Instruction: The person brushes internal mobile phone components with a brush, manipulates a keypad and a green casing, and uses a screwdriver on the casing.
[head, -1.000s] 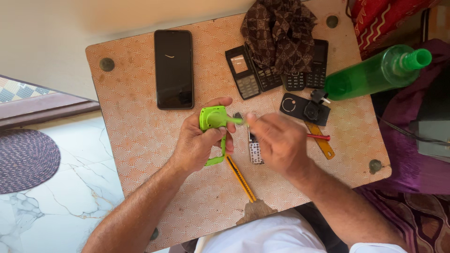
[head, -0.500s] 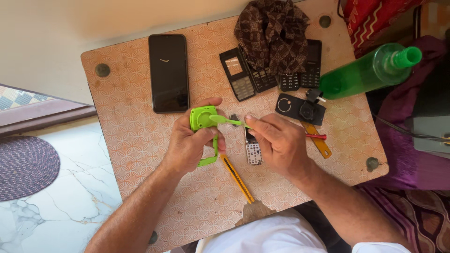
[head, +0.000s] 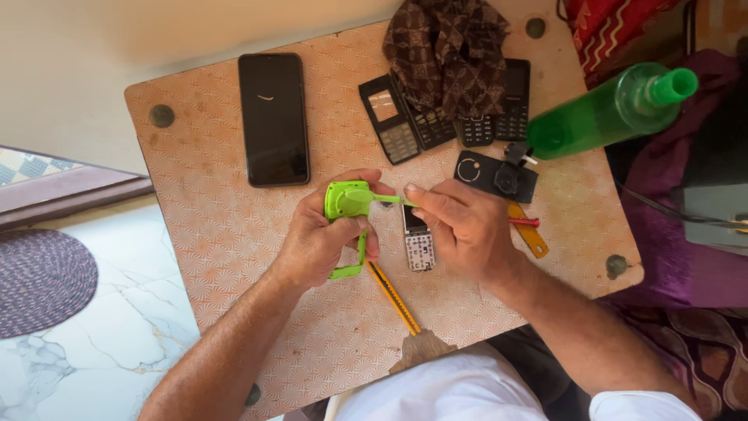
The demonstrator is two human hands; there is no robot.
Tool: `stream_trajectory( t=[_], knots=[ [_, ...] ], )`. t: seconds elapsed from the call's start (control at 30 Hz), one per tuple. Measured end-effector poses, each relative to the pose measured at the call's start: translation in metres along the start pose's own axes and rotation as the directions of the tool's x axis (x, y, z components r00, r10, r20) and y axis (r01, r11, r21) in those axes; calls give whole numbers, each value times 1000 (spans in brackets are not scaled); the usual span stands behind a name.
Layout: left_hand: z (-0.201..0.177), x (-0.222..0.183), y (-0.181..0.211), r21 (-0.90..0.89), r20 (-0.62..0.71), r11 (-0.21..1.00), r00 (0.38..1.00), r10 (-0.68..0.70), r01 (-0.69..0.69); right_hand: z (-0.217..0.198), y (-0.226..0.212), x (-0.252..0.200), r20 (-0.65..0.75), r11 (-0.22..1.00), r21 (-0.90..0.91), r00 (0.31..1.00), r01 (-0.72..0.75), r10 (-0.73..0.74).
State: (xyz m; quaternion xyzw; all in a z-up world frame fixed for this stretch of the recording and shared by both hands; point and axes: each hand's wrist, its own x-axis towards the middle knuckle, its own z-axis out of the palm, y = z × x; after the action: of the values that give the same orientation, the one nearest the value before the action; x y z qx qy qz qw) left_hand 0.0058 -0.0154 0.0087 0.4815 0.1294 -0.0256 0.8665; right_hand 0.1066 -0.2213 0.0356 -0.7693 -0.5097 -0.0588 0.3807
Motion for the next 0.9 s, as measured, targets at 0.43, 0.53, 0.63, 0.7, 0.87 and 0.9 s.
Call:
stream_trajectory(
  t=[0.43, 0.53, 0.63, 0.7, 0.87, 0.9],
  knots=[
    [-12, -6, -4, 70, 24, 996, 998, 60, -62, -5, 7, -5, -85, 997, 65, 995, -47, 53],
    [-10, -5, -4, -25, 106, 996, 990, 92, -90, -1, 1, -4, -50, 993, 113, 999, 22, -16],
    [-6, -4, -4, -27, 119, 996, 989, 92, -89, 0, 0, -2, -67, 991, 132, 997, -18, 27],
    [-4, -5, -3, 25, 116, 997, 990, 76, -79, 0, 1, 2, -50, 992, 122, 999, 19, -13],
    [-2, -10, 2, 710, 147, 617, 928, 342, -340, -9, 2, 5, -69, 987, 162, 997, -7, 18],
    [-1, -12, 3, 776, 115, 556, 933, 341, -298, -10, 0, 4, -49, 987, 162, 999, 16, -9]
  ],
)
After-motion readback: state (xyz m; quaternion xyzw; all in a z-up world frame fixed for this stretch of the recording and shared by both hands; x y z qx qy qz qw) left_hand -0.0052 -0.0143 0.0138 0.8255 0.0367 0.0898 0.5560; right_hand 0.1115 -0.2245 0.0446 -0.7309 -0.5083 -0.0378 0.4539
